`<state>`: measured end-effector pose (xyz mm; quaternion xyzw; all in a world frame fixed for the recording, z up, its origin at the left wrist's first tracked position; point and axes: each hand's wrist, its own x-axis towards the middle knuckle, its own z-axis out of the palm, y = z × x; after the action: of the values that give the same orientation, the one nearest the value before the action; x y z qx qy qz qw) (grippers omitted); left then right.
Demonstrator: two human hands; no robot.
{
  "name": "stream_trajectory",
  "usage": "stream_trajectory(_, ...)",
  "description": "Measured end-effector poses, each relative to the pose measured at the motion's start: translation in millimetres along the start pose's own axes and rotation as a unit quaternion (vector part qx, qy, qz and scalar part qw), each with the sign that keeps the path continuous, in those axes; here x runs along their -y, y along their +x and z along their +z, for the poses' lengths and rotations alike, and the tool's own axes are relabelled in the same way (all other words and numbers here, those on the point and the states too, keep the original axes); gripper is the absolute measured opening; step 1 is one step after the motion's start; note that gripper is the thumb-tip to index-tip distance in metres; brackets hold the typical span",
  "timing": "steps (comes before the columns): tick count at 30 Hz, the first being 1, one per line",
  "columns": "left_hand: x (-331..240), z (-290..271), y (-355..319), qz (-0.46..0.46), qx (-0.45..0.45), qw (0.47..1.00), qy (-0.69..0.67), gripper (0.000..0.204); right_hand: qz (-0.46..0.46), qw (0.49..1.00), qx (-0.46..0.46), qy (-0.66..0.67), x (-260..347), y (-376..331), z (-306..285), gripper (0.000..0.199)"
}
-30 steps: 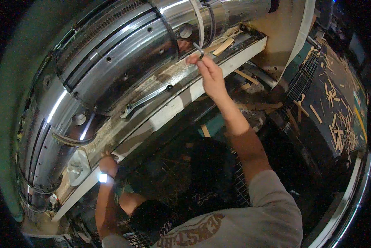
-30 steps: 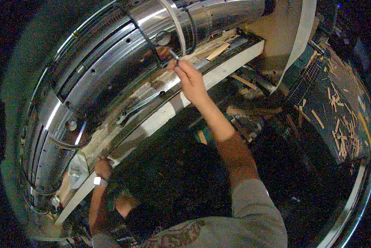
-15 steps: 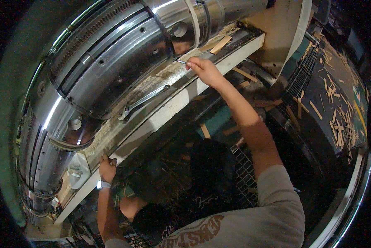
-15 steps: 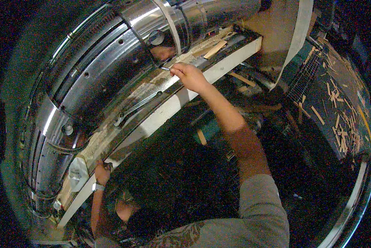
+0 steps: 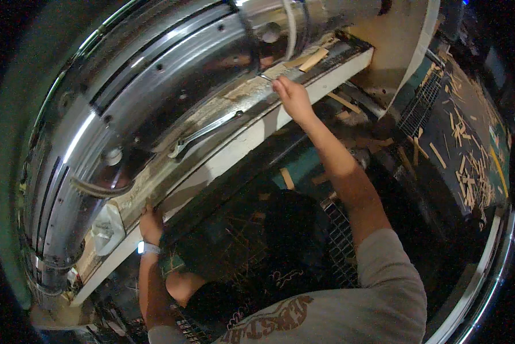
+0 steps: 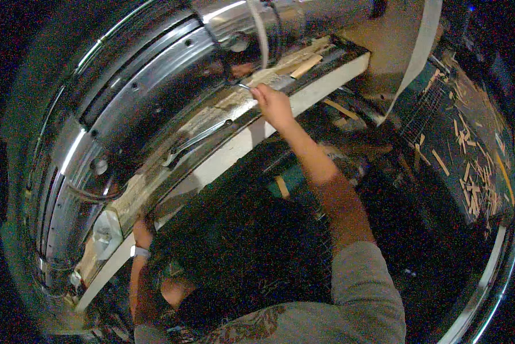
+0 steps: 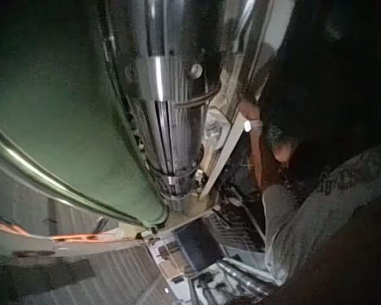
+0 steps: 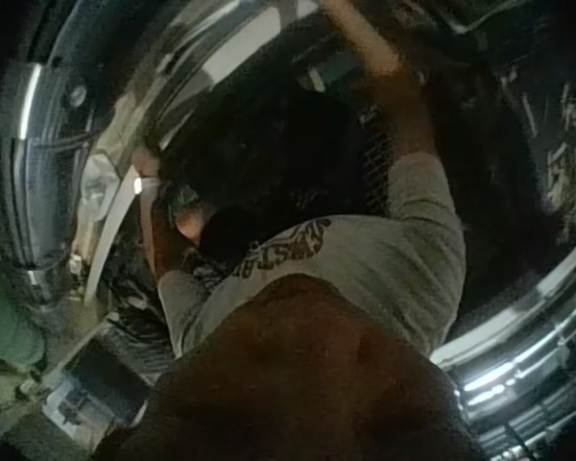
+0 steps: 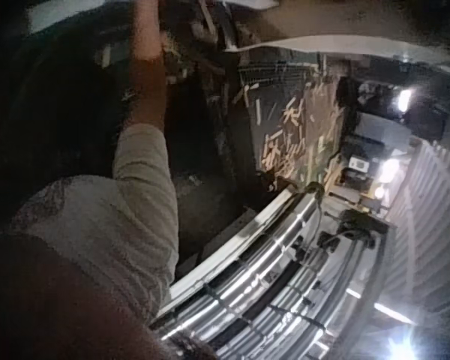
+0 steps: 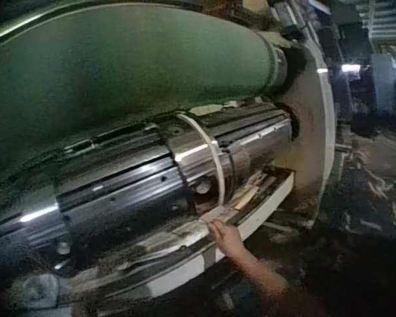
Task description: The person is assembling a component on a large industrial machine. They use a wrench to tighten bolts on a white metal beam and then use a tape measure to measure the distance between parts of the machine.
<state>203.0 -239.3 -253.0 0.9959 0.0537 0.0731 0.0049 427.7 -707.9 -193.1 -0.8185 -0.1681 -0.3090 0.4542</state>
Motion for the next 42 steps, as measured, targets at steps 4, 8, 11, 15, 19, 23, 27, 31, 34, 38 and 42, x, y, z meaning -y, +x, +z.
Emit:
stream_trajectory(4, 25.6, 25.7, -4.1, 0.011, -0.137, 0.988, -0.069, 0.035, -0.005, 0.997, -0.009, -0.076, -11.5, -1.0, 8.7, 0.030)
stream_trajectory(8, -13.1, 7.6, 3.9, -0.035, -0.061, 0.997, -0.024, 0.028, 0.040, 0.994, -0.102, -0.016, -7.2, -10.4, 11.2, 0.038)
stream_trajectory(11, -19.0, 3.4, -8.5, -0.092, -0.082, 0.992, 0.009, 0.025, 0.216, 0.958, -0.078, 0.169, 26.3, -13.3, 22.6, 0.041)
stream_trajectory(15, -24.1, -4.3, -2.3, -0.134, -0.050, 0.990, -0.003, 0.021, 0.185, 0.967, -0.087, 0.152, 23.2, -11.9, 23.0, 0.040)
stream_trajectory(19, -19.4, 0.2, -1.8, -0.064, -0.023, 0.998, 0.018, 0.026, 0.168, 0.958, -0.045, 0.227, -2.2, -16.2, 19.1, 0.035)
stream_trajectory(23, -5.7, 5.3, -6.5, -0.090, -0.051, 0.994, 0.029, 0.033, 0.110, 0.985, 0.014, 0.130, 7.2, -11.1, 4.4, 0.034)
stream_trajectory(27, -19.5, -1.7, -4.5, -0.053, -0.104, 0.993, 0.021, 0.032, 0.093, 0.992, 0.029, 0.074, 9.8, -2.9, -9.0, 0.036)
stream_trajectory(31, -15.4, 6.9, -3.0, -0.059, -0.090, 0.994, -0.014, 0.029, 0.107, 0.988, 0.004, 0.113, -2.6, -16.2, -2.7, 0.037)
stream_trajectory(34, -0.8, 22.0, 0.0, -0.040, -0.083, 0.996, 0.016, 0.032, 0.118, 0.989, -0.013, 0.093, -24.1, -22.5, -12.0, 0.037)
stream_trajectory(38, 18.4, 32.6, 0.6, 0.013, -0.087, 0.996, 0.026, 0.039, 0.089, 0.994, -0.010, 0.062, -21.2, -7.2, -23.9, 0.037)
stream_trajectory(42, 20.3, 34.4, 5.4, 0.014, -0.080, 0.997, -0.008, 0.042, 0.063, 0.998, 0.015, 0.014, -23.0, 9.9, -26.5, 0.039)
